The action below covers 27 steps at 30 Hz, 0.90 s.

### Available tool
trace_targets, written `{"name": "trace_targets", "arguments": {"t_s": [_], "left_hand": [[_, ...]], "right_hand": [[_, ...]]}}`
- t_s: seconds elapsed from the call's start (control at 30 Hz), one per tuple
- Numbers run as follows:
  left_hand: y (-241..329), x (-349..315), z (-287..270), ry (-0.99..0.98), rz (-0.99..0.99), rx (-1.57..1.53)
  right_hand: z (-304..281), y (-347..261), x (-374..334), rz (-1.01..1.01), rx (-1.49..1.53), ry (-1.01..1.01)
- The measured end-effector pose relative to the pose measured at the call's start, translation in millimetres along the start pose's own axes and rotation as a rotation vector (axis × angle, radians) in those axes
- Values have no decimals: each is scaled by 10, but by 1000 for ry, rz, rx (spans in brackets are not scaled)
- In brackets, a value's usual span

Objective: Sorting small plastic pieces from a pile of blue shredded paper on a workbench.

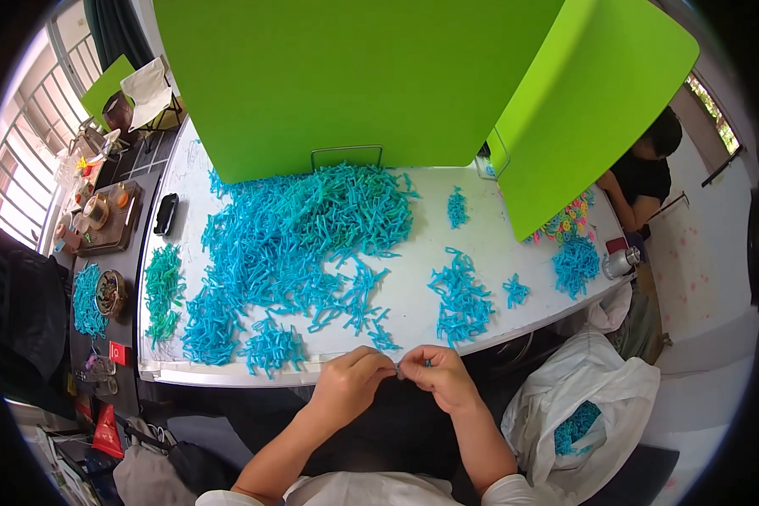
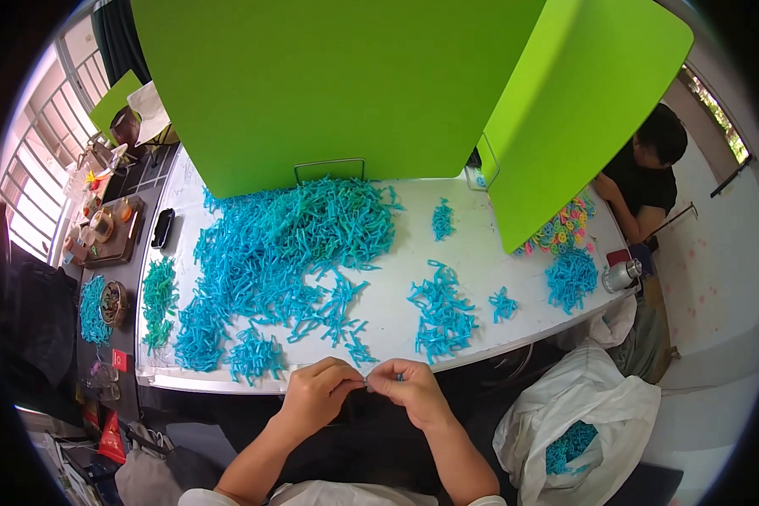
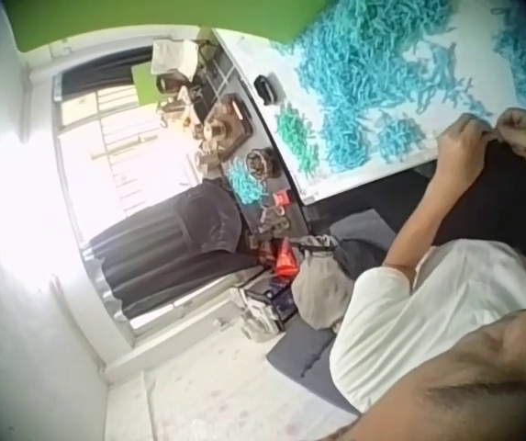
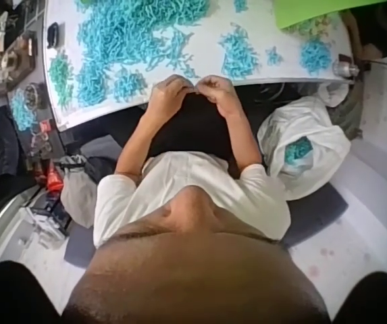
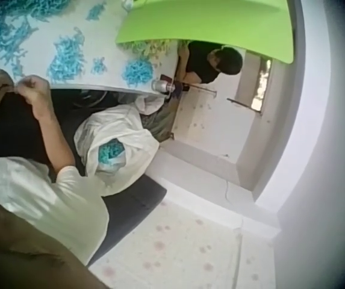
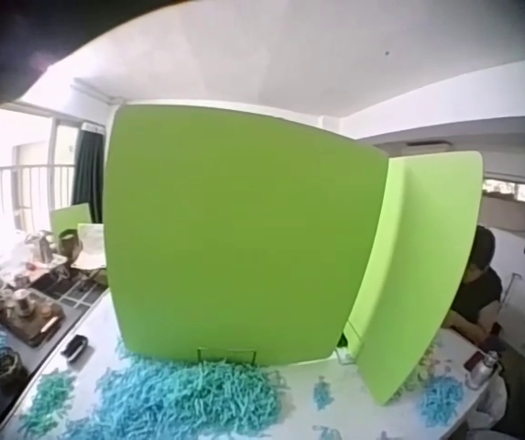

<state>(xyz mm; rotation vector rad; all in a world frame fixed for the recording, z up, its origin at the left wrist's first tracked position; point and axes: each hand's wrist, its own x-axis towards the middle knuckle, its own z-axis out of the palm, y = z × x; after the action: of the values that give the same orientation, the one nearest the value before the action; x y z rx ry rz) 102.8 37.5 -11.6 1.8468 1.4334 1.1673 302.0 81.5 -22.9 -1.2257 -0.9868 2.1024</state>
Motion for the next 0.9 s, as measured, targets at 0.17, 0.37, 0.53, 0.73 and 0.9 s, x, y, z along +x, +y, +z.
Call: {"name": "trace_targets", "arguments": {"t_s": [0.17, 0.37, 0.53, 0.73, 0.9], "left_hand": [[-55, 164, 154, -92, -14, -53], [-162, 502, 658, -63, -115, 164], [-153, 624, 1049, -85, -198, 290], [-335, 603, 1083, 30, -244, 170], [-145, 487, 688, 67, -203, 12]], "right_hand": [[-82, 35, -70, 2, -8, 22], [-365, 120, -217, -244, -110, 488], [-559, 66, -266, -374, 37, 537], [-483, 72, -227, -354, 87, 541], [-361, 52, -139, -382, 11, 519]]}}
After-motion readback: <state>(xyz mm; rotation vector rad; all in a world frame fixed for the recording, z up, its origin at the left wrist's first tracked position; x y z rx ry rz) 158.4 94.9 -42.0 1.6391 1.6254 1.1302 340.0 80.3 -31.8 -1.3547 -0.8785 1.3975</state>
